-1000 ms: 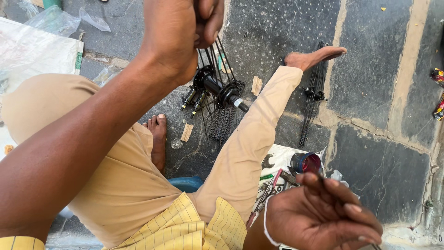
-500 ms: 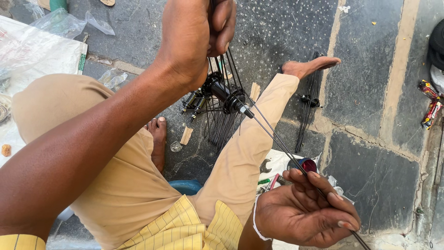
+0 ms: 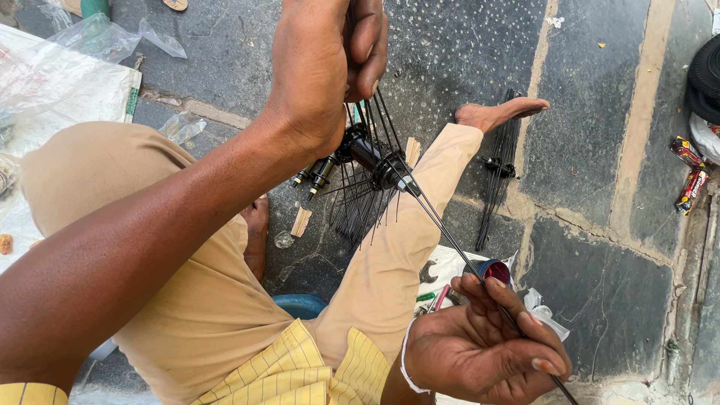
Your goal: The person sits on the ground and installs bicycle spokes into a wheel hub, threading them through the hub and rim. They use a spoke wrench to tighten the nipples and adjust the tension of the spokes.
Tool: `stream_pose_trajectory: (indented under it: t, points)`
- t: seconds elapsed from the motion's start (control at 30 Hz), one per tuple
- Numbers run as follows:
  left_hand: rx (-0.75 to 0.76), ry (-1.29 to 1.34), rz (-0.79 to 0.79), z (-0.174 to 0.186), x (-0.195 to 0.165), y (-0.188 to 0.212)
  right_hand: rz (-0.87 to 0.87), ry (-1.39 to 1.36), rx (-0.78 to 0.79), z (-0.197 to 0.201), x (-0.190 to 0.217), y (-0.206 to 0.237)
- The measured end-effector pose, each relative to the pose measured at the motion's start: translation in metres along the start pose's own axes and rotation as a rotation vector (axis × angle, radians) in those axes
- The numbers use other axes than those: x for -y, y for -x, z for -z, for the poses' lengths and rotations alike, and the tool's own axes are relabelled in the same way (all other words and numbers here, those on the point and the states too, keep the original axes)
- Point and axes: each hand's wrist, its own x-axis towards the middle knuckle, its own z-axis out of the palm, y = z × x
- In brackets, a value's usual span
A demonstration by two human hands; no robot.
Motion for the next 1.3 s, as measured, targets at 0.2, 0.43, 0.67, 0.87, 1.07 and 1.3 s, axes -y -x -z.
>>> stream_pose_trajectory:
  t: [0.2,0.43,0.67,0.87,1.07,1.3]
  points:
    - [0.008,0.043,0.041,-0.003,-0.001,0.0,0.024,-0.014,0.212,-0.03,0.011,-0.01]
    - [-0.034,0.089,0.208,-0.007,0.006,0.0,-0.187,-0.092,0.788,-0.044,-0.001,-0.035]
    - [-0.002,0.051,0.074,0.001,0.016,-0.004,-0.52,-0.088,0.503,-0.055,-0.238,-0.069]
    - [-0.02,-0.074,-0.043,0.003,0.023,-0.012,-0.35,0.973,1.029,-0.066,-0.44,0.055]
    - [-0.006,-0.062,-0.024,0.008,0.035,-0.016,-0.472,0.959,0.882,-0.069,-0.442,0.09]
    - [0.033,-0.079,-0.015,-0.003,0.044,-0.018,-0.358,1.006,0.76,-0.058,-0.43,0.074]
